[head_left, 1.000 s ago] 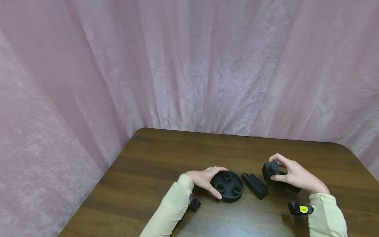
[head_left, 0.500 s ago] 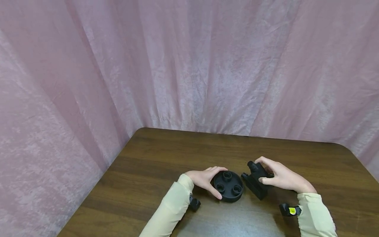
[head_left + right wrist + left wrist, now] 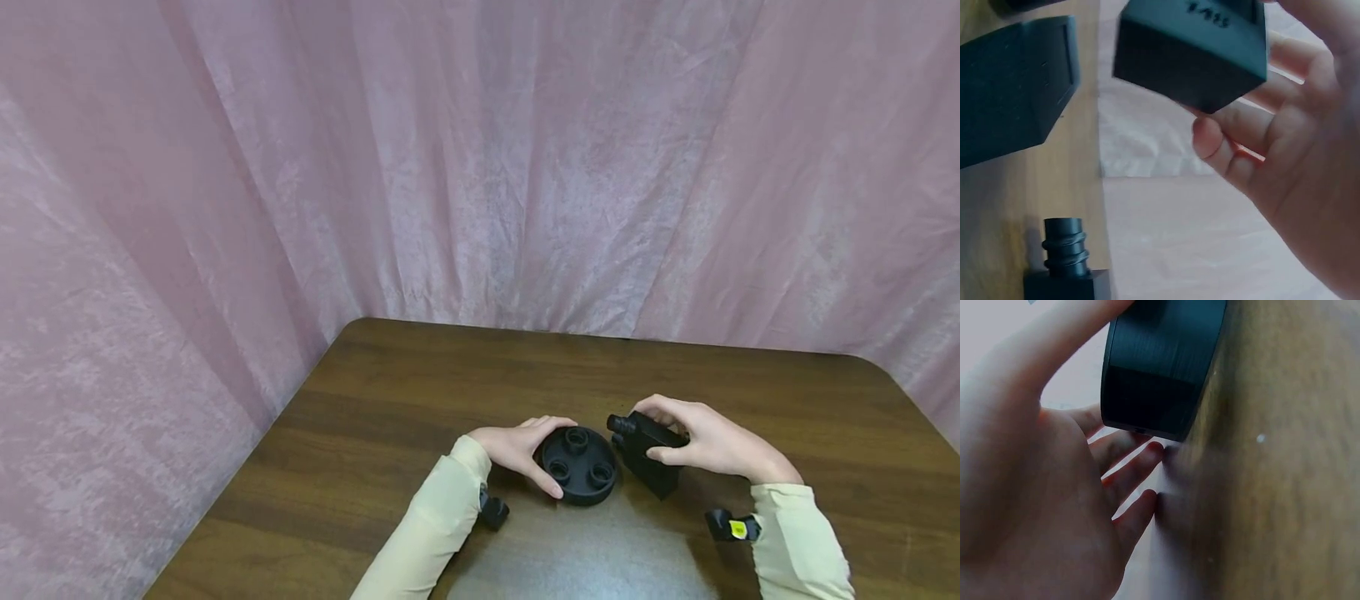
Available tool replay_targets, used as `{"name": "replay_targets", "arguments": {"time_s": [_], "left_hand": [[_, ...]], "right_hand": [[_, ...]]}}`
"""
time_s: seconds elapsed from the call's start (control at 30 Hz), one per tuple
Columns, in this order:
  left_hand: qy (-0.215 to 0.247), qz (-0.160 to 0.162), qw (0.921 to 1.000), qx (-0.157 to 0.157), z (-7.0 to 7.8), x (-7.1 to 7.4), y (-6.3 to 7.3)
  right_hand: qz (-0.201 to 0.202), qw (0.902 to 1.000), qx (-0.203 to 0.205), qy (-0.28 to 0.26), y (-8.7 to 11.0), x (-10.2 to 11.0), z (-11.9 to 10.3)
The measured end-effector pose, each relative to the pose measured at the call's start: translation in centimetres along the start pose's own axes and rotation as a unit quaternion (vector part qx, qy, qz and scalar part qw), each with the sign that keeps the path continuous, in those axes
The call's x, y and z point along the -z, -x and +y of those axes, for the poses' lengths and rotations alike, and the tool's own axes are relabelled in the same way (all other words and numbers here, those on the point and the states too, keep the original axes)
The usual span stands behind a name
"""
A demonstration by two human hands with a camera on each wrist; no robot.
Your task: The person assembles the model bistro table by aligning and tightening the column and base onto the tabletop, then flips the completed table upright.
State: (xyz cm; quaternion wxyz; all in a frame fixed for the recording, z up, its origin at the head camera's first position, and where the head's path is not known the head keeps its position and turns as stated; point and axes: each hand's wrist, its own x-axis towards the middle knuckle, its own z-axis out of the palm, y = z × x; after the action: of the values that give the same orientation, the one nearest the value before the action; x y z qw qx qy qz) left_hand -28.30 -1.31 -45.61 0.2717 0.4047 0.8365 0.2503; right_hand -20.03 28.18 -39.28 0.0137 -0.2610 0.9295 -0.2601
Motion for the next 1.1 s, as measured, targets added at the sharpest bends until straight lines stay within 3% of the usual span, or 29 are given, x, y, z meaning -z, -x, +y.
{"name": "replay_targets", "arguments": {"time_s": [0.23,0.4,0.73,0.93,1.1], "left_hand": [[0.000,0.001,1.0000,0.002,0.0,0.0,-0.1],[0.000,0.000,1.0000,0.004,0.1,0.1,-0.1],[0.004,0.001,1.0000,0.007,0.1,0.1,0.0],[0.000,-0.003,1.0000,0.008,0.1,0.1,-0.1],[-0.003,-0.005,0.9999,0.009,0.0,0.2,-0.2]], "right_hand": [[-0.027,0.9990,0.033,0.015,-0.2,-0.1,-0.7],[-0.042,0.9984,0.034,0.018,-0.5,-0.5,-0.9],[-0.029,0.9969,0.063,0.036,-1.0,-0.8,-1.1],[-0.023,0.9985,0.050,0.002,-1.0,-0.5,-1.5],[-0.017,0.9974,0.068,-0.015,-0.8,-0.2,-1.8]]}}
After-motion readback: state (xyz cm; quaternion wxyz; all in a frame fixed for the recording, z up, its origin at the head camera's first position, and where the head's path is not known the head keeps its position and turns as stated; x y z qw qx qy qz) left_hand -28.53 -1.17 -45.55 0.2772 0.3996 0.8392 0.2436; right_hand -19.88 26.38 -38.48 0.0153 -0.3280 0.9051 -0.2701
